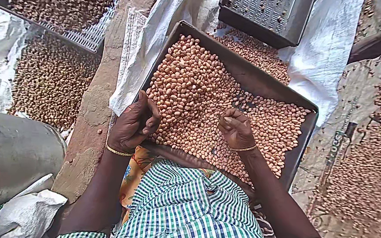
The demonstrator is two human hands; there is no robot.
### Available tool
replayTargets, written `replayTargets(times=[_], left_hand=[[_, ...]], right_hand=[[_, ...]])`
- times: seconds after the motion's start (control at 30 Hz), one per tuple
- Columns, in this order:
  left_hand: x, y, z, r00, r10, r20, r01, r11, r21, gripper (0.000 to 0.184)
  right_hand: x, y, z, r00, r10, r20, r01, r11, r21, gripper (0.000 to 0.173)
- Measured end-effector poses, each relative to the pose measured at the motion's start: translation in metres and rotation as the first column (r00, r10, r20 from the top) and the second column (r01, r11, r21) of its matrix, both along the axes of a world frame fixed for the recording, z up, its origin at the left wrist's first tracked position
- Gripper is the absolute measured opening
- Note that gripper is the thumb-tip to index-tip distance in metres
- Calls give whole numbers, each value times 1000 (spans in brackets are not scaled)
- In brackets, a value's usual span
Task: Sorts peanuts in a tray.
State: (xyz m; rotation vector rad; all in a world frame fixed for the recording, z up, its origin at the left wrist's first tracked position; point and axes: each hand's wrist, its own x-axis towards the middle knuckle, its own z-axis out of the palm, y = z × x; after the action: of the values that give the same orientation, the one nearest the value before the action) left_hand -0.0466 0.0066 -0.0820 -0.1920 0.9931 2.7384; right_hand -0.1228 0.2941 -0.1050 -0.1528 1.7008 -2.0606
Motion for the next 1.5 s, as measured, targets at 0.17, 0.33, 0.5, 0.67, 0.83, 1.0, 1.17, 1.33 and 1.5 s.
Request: replayTargets(times=[0.17,0.33,0.5,0.67,0.83,1.0,1.17,1.33,1.5], left_hand=[[-1,1,0,1000,-2,-5,2,1000,21,55],[0,0,0,1000,-7,-28,8,999,45,54],[-1,-1,2,993,-114,-32,114,993,3,60],[-4,4,12,913,-391,116,403,908,-110,77],[-1,-3,4,938,-346,-4,345,937,-63,70],[2,-4,-1,965,-233,-122,247,962,119,54],[2,-10,-5,938,-227,-263,275,948,159,30],[-8,3,7,873,-484,58,487,869,-88,69],[-5,-2,5,936,-351,-2,351,936,-23,69]], right_hand=[[5,-11,10,996,80,44,-89,952,293,17],[9,-23,33,954,48,296,-110,974,196,32],[16,-24,47,966,146,215,-163,984,67,35],[31,-81,84,775,562,-288,-418,799,433,39],[6,-45,45,892,235,-385,11,842,539,14],[18,-20,6,773,441,-455,96,629,772,21],[15,-29,13,919,100,-380,138,823,551,7],[23,-70,60,936,141,-321,-59,966,251,9],[30,-59,29,839,382,-388,-68,780,622,10]])
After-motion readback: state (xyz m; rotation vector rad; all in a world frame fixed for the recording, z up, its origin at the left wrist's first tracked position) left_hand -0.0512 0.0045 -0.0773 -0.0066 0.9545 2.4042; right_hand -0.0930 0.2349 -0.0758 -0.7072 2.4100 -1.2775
